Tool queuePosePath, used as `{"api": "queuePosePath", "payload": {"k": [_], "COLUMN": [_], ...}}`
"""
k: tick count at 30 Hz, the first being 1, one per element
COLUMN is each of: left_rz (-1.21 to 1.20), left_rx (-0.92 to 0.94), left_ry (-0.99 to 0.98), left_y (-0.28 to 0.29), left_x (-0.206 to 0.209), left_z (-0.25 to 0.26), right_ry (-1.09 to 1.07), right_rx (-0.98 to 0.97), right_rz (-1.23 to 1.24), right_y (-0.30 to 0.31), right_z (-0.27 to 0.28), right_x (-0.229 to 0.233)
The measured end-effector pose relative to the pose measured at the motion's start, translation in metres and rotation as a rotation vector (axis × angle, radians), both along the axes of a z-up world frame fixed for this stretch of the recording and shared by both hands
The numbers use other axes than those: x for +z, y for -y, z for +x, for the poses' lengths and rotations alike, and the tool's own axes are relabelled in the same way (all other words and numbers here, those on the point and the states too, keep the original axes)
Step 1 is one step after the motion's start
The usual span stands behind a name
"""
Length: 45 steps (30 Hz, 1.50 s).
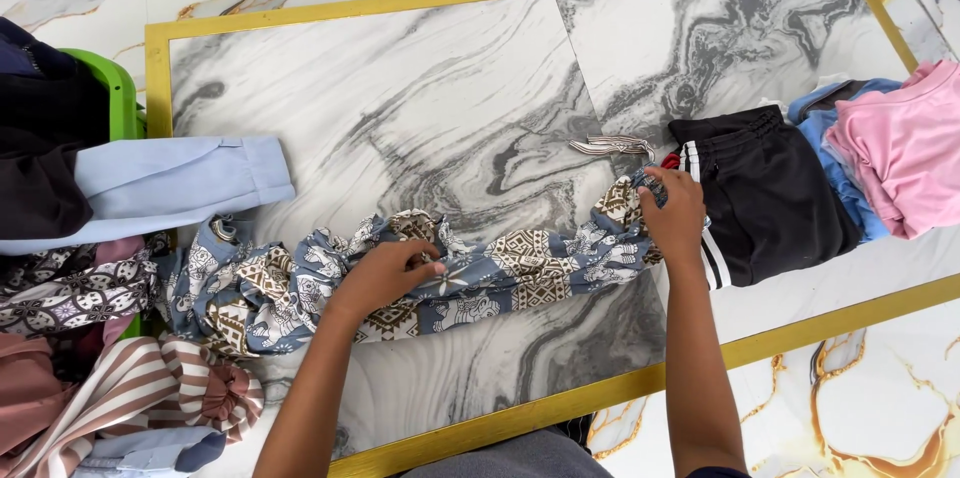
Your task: The person is folding clothes on the floor.
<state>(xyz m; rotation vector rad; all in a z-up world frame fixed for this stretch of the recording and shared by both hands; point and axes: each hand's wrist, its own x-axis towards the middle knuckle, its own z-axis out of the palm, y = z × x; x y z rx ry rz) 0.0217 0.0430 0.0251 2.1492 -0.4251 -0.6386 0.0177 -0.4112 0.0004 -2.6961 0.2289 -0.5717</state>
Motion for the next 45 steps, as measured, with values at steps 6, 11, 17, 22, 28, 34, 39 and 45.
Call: {"api": "queuePosePath", "payload": {"k": [6, 11, 17, 22, 28, 34, 39, 45], "left_rz": [-0.095, -0.182, -0.367, -0.534, -0.394, 0.047, 0.026, -0.426], "left_rx": [0.037, 0.273, 0.449, 0.364, 0.410, 0.163, -0.032, 0.410], "left_ry": [0.076, 0.140, 0.399, 0.608, 0.180, 0.130, 0.294, 0.473], "left_y": [-0.009, -0.037, -0.053, -0.054, -0.046, -0.023, -0.011, -0.007], "left_x": [-0.019, -0.014, -0.014, -0.014, -0.009, 0.024, 0.002, -0.028], "left_z": [0.006, 0.011, 0.015, 0.017, 0.022, 0.024, 0.024, 0.038], "right_ry": [-0.129, -0.247, 0.041, 0.195, 0.275, 0.420, 0.403, 0.345], "right_rx": [-0.104, -0.189, -0.079, 0.059, 0.012, 0.112, 0.100, 0.053], "right_rz": [-0.111, 0.054, 0.540, 0.629, 0.683, 0.690, 0.625, 0.641], "right_y": [0.035, 0.024, 0.019, 0.015, 0.013, 0.016, 0.013, 0.016], "right_z": [0.028, 0.025, 0.019, 0.015, 0.011, 0.009, 0.006, 0.006], "right_x": [-0.058, -0.027, -0.011, 0.000, 0.009, 0.010, 0.011, 0.008]}}
